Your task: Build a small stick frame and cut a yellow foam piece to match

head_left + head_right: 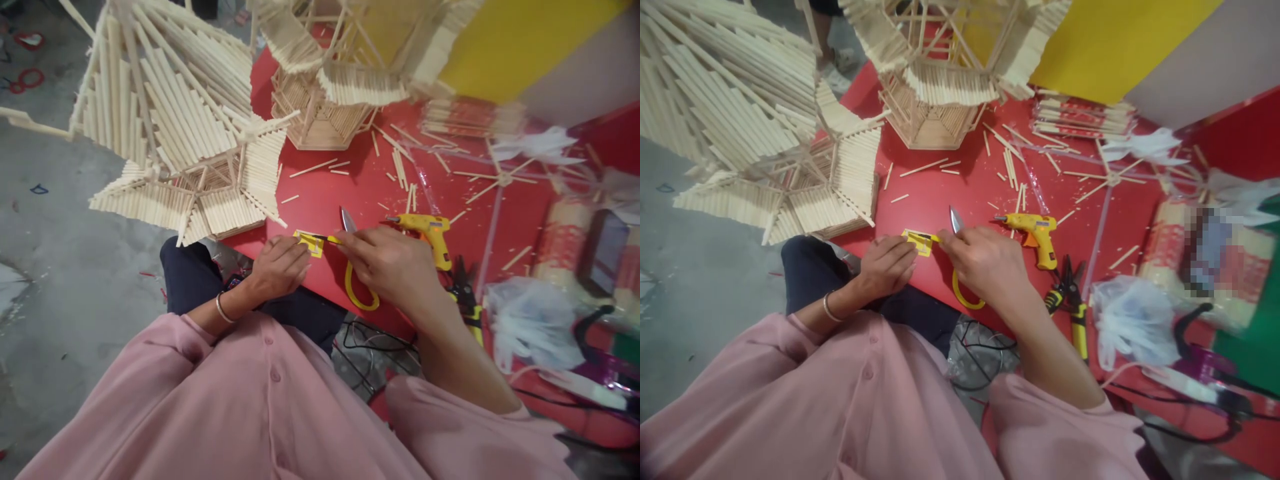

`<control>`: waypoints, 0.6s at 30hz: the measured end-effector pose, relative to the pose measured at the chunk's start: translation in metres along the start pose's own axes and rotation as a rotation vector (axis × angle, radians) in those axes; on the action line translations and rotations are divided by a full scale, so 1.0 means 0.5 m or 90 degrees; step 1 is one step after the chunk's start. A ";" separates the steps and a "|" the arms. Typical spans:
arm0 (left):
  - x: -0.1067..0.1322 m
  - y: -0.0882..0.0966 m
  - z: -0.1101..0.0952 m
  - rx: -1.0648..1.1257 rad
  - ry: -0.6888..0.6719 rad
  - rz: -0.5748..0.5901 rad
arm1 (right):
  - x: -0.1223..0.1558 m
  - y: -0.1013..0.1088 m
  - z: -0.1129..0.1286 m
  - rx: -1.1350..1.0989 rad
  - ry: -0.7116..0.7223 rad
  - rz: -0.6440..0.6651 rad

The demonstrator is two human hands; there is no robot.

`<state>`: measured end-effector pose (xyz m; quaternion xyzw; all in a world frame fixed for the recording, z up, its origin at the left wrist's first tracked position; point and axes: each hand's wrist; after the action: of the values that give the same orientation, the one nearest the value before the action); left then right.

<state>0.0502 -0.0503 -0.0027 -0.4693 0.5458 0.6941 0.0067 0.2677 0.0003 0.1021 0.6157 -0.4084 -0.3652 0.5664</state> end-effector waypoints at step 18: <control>-0.003 0.001 -0.004 -0.007 0.037 0.020 | -0.013 0.017 0.008 0.013 0.016 0.001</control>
<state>0.0521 -0.0515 -0.0012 -0.4807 0.5489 0.6835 -0.0224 0.2608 0.0044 0.1100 0.6256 -0.4057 -0.3530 0.5652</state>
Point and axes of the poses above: each hand's wrist, its own x-axis away from the middle knuckle, its own y-axis out of the back of the hand, z = x × y, and after that the axes turned 15 degrees about -y, right-handed
